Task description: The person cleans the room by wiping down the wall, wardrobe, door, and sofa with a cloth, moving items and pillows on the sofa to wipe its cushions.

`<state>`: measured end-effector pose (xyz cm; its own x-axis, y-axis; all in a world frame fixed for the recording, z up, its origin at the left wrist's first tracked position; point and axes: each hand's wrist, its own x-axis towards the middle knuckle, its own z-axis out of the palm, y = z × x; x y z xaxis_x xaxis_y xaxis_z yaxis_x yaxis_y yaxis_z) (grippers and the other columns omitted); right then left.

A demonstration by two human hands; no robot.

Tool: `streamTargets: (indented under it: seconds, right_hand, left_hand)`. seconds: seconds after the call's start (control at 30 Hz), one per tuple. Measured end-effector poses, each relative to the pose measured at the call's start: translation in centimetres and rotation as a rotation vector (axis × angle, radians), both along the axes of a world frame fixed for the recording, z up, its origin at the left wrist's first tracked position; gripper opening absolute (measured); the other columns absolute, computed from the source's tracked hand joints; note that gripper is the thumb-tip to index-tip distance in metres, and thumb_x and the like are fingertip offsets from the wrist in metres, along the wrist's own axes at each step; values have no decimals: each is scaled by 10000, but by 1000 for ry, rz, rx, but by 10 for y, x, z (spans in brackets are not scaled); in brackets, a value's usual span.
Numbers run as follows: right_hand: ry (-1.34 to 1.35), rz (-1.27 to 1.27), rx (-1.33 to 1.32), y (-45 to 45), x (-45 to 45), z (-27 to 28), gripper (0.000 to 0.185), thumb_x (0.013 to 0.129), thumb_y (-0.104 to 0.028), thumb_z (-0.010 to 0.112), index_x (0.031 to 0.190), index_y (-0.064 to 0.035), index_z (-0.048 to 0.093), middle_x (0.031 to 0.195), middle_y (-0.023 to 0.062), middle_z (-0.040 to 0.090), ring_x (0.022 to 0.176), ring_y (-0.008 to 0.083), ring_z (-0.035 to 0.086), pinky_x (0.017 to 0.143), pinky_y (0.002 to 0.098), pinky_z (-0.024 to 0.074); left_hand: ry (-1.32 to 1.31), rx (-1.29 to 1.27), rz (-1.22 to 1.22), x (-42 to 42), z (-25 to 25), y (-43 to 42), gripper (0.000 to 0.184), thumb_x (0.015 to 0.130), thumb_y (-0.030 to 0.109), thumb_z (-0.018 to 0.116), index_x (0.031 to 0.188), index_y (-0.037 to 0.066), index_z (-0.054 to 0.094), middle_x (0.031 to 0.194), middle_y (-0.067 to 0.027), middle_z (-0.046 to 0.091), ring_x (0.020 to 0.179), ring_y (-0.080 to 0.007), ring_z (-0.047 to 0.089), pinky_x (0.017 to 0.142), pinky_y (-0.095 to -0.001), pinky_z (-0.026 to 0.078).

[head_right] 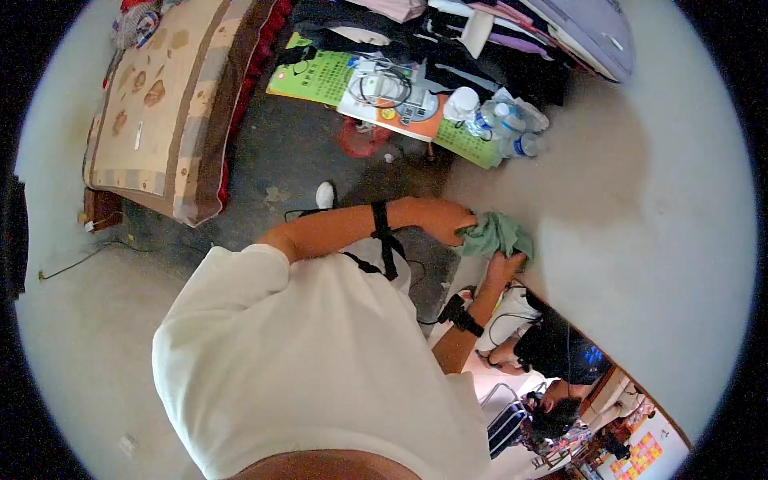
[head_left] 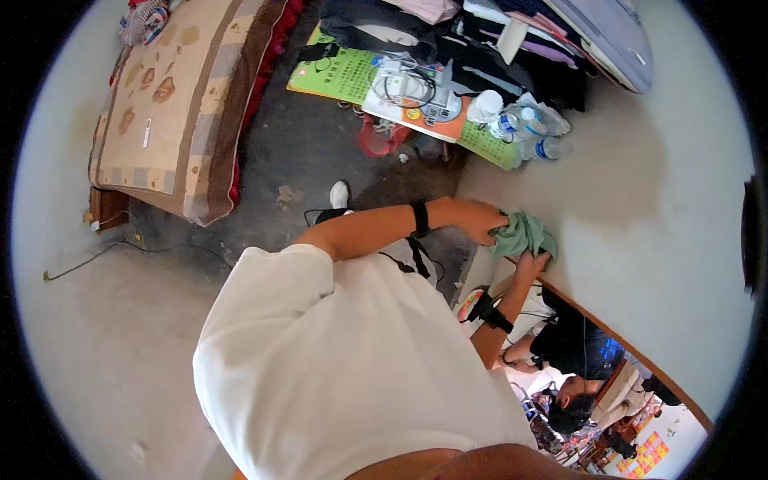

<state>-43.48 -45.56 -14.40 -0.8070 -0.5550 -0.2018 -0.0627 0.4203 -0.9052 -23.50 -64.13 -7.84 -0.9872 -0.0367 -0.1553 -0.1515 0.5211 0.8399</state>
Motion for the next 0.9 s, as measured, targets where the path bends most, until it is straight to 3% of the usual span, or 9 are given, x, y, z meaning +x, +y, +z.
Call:
streamTargets:
  seconds: [0.2,0.27,0.47,0.57,0.67,0.7,0.77,0.87,0.9]
  right_hand:
    - [-307,100,-124,-67,136,53,856,795,-74,695,1513,-24,233,1461,238,382,1302,329,434,1100,415,327]
    - [-417,583,-44,-85,198,48,886,792,-90,725,1533,-76,240,1479,202,386,1304,304,443,1096,399,347]
    - [-199,966,-78,-161,339,21,732,827,-211,739,1447,-42,389,1395,128,515,1253,230,492,1061,358,393]
    - [76,1082,145,-200,382,67,437,850,-262,731,1177,2,613,1067,145,689,999,259,650,901,381,494]
    - [83,1121,226,-227,399,111,431,857,-280,726,1171,-5,615,1008,181,690,934,280,665,851,396,507]
    - [117,1169,231,-250,394,117,435,850,-268,723,1179,-5,611,1000,193,690,919,302,669,839,407,515]
    - [129,1203,241,-259,404,124,440,844,-256,720,1187,-5,607,993,205,691,905,324,672,827,418,523]
    - [718,1294,370,-292,423,88,634,805,-208,638,1362,38,463,1077,291,659,1022,426,644,906,501,496]
    - [880,1393,-11,-330,436,44,727,767,-190,628,1412,48,389,1120,350,618,1081,455,611,991,544,427]
  left_hand:
    - [7,139,61,138,-35,-38,515,830,252,695,1229,-22,519,1282,-246,504,1201,-380,492,995,-449,434]
    - [-35,171,44,205,-48,-55,534,825,248,700,1253,-16,520,1312,-246,492,1252,-380,450,1029,-440,413]
    - [245,110,239,348,-27,-84,497,821,194,699,1250,-5,546,1293,-210,545,1238,-357,494,1039,-446,406]
    - [316,174,422,413,-9,-114,395,850,128,661,1214,-10,591,1260,-171,605,1162,-310,585,994,-393,453]
    - [525,400,904,443,9,-131,349,957,149,588,1273,2,577,1270,-99,621,1094,-168,601,972,-360,483]
    - [697,923,1060,452,6,-147,376,1008,199,525,1321,-8,536,1279,-103,615,1111,-179,601,984,-364,488]
    - [662,739,1139,467,10,-157,424,1045,249,455,1389,2,468,1325,-99,584,1182,-196,574,1019,-372,473]
    - [1034,1065,1175,488,34,-164,535,1041,337,473,1469,38,355,1425,-114,494,1284,-250,511,1076,-427,434]
    - [1031,1053,1170,499,28,-187,535,1041,337,473,1469,38,355,1425,-114,494,1284,-250,511,1076,-427,434]
